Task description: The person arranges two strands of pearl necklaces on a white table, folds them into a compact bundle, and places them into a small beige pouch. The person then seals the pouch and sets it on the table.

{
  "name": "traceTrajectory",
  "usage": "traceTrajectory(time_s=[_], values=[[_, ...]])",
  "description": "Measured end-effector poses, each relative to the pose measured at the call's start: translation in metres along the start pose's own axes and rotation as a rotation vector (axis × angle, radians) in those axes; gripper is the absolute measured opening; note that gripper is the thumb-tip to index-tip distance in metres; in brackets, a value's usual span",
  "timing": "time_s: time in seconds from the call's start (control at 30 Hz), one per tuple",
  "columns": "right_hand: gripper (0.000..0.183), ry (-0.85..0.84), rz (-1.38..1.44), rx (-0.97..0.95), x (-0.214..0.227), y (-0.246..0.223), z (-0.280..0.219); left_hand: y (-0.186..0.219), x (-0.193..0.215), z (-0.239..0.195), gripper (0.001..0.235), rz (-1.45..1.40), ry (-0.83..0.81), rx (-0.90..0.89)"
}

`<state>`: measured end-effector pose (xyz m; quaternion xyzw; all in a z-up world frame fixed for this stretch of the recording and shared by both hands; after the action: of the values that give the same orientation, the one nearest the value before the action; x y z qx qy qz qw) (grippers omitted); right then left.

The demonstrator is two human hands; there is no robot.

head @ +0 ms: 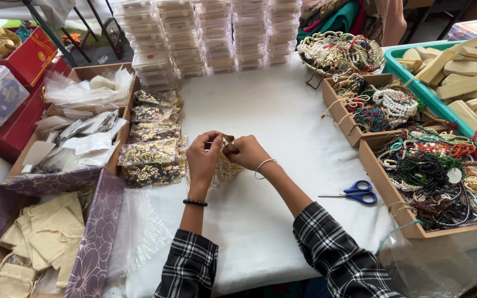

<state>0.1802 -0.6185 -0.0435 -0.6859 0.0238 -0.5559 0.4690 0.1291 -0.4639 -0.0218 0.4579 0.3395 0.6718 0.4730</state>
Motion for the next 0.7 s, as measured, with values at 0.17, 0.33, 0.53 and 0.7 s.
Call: traceTrajectory(time_s=[0.17,0.33,0.53,0.7], values=[[0.017,0.059,0.060,0.115,0.034,0.006,-0.015,0.010,-0.004,-0.004,0.019,0.034,-0.019,-0.040],[0.022,0.276,0.154,0.134,0.053,-0.022,-0.030,0.017,-0.001,-0.007,0.016,0.019,-0.006,-0.016],[0.035,0.209,0.045,0.018,0.029,-0.008,-0.022,0.021,-0.016,-0.018,0.009,0.618,-0.119,-0.225],[0.018,0.384,0.177,-0.005,0.040,0.035,-0.021,0.036,-0.031,-0.026,0.030,1.005,-0.163,-0.235]])
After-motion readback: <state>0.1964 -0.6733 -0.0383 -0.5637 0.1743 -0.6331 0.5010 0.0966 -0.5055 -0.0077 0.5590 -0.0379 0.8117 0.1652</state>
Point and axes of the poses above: each hand's wrist, its own z-axis towards the middle knuckle, its own x-axis out of the back of the hand, y = z × x, the point moved 2 cm from there along z, towards the middle knuckle, and after that the axes turned 15 degrees about -y, right-handed, at the moved point
